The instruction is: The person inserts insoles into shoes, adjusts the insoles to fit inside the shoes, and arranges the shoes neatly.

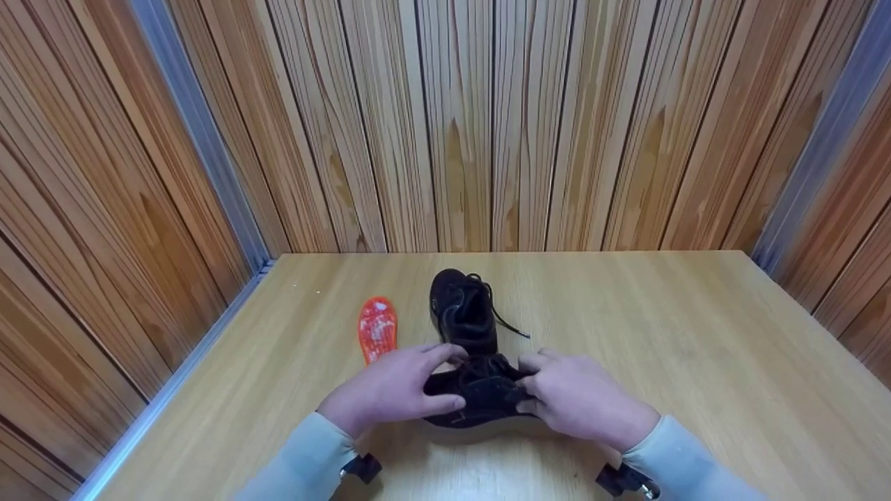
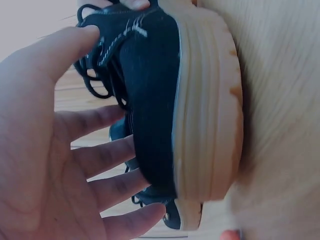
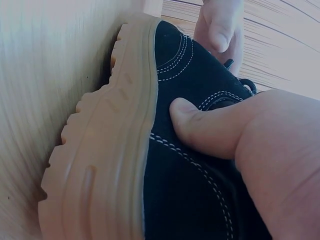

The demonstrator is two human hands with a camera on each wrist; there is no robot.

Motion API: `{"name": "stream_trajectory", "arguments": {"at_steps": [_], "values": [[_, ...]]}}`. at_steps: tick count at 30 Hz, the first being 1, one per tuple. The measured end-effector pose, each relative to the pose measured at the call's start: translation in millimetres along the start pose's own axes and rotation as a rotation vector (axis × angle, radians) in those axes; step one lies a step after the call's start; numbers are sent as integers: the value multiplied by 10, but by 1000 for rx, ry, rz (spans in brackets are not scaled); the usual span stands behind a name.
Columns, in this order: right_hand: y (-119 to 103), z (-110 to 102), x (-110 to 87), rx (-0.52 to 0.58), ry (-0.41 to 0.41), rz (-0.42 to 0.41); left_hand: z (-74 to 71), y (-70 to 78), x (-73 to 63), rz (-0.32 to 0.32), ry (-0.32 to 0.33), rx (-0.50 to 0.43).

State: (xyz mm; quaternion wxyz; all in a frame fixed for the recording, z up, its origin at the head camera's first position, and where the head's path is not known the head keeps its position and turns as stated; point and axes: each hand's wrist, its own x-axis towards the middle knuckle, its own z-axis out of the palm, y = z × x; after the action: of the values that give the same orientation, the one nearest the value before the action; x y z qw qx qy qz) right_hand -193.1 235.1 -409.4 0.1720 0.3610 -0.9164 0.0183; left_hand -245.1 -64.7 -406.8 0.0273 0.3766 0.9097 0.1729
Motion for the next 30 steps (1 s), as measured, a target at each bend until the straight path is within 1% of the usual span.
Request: {"name": "stream_trajectory", "arguments": {"at_steps": [2,5,8,10,13,17,23,27,30], "values": [[6,-2,0,-4,1,-1,-25,-43,-2,9,2,-5],[11,-2,-6,-14,14,-7,-61,-114,-7,5,17,-6],[12,-1,-12,-21,27,-15,-76,-204,0,-14,44,6],[11,-2,-14,-22,29,-17,-75,-268,4,-33,51,12],[10,-4,-14,-19,21,-13,-66,-363,9,-71,34,7],[9,-8,-12,-17,17,-6,-64,-461,4,-138,-4,-27],[17,-11,-13,-23,31,-22,-71,-560,-8,-215,-18,-38],[23,-19,-17,-20,35,-26,-61,-602,-8,-239,-29,-38],[20,-37,-22,-17,39,-21,-47,-615,-3,-230,-32,-30]]}}
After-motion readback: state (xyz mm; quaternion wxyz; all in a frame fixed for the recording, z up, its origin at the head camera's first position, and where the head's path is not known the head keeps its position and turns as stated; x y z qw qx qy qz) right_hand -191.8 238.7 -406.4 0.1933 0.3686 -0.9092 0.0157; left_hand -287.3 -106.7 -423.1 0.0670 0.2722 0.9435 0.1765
